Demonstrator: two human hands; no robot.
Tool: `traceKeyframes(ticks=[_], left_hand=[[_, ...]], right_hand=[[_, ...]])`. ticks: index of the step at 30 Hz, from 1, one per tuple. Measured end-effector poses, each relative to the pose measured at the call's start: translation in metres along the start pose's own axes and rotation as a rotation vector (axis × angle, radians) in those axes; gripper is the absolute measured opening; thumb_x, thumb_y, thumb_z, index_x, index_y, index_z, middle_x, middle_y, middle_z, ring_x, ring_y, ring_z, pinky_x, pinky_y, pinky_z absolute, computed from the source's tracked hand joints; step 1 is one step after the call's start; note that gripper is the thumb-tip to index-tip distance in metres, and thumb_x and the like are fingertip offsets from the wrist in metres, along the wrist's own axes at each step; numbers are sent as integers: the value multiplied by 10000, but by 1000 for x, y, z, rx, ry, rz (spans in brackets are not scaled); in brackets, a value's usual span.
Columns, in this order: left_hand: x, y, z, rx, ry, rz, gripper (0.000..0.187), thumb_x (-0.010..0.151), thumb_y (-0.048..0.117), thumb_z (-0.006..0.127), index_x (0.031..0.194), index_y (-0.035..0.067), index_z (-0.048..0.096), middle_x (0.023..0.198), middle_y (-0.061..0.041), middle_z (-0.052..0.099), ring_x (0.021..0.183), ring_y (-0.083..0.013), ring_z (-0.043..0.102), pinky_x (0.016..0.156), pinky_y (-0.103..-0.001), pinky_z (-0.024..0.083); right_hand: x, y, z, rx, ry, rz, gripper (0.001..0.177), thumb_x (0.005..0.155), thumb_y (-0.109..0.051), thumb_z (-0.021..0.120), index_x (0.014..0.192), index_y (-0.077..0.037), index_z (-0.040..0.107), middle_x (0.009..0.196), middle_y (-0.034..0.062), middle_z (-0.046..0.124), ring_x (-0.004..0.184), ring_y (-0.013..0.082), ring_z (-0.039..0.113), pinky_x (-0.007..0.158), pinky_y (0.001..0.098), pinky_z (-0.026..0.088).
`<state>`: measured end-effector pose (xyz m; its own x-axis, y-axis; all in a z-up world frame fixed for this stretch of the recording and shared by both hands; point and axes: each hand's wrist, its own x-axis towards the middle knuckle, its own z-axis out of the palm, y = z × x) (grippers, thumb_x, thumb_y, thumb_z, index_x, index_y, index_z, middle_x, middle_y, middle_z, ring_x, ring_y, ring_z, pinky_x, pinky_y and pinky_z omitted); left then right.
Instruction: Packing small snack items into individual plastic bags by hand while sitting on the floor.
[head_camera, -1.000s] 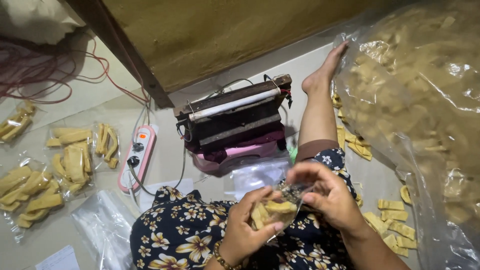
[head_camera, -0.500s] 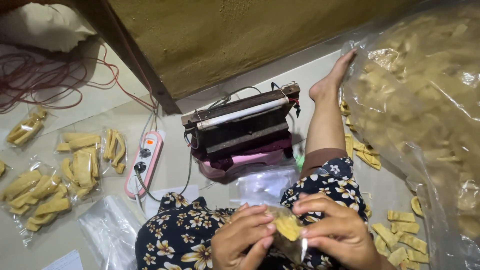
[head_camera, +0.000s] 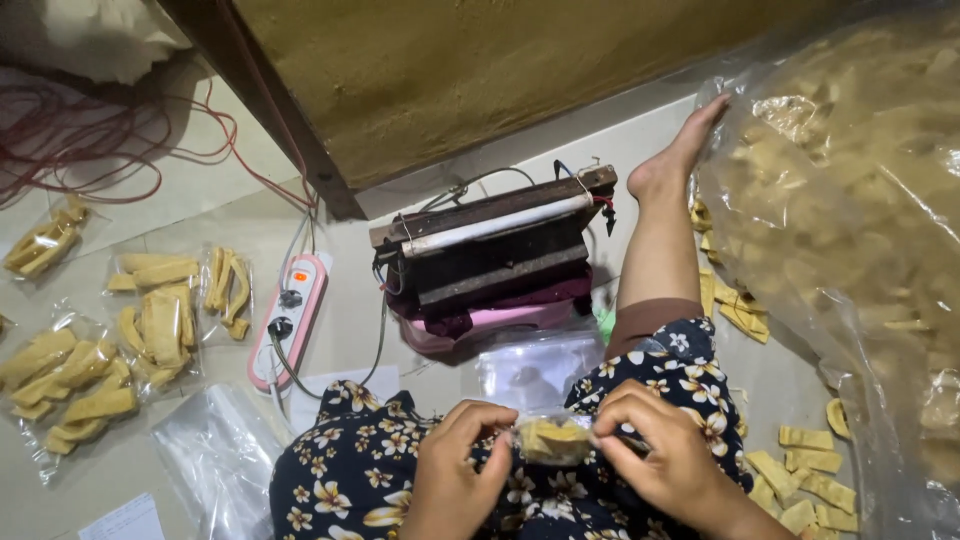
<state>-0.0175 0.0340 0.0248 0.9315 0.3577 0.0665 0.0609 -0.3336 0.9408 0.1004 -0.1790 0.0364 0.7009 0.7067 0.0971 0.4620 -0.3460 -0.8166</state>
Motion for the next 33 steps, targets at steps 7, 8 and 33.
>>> traceKeyframes(ticks=[7, 8, 33], left_hand=[[42, -36, 0, 440, -136, 220, 16, 893, 87, 685, 907, 94, 681, 858, -28, 662, 737, -129, 588, 694, -239, 525], [54, -32, -1, 384, -76, 239, 35, 897, 111, 666, 931, 105, 669, 914, -36, 668, 793, -154, 592, 720, -267, 517], [161, -77, 45, -945, 574, -570, 144, 919, 205, 707, 1005, 90, 722, 953, -70, 757, 915, -187, 730, 696, -329, 619]], right_hand=[[44, 40, 12, -218, 8, -324, 185, 800, 52, 676, 902, -86, 748, 730, 3, 666, 731, 117, 573, 651, 208, 506], [56, 34, 8, -83, 74, -214, 136, 819, 10, 643, 903, -53, 730, 881, 41, 681, 806, 149, 611, 717, 249, 534], [191, 112, 84, 897, 628, 565, 114, 897, -175, 739, 985, -103, 738, 799, 46, 747, 757, 122, 718, 682, 252, 607]])
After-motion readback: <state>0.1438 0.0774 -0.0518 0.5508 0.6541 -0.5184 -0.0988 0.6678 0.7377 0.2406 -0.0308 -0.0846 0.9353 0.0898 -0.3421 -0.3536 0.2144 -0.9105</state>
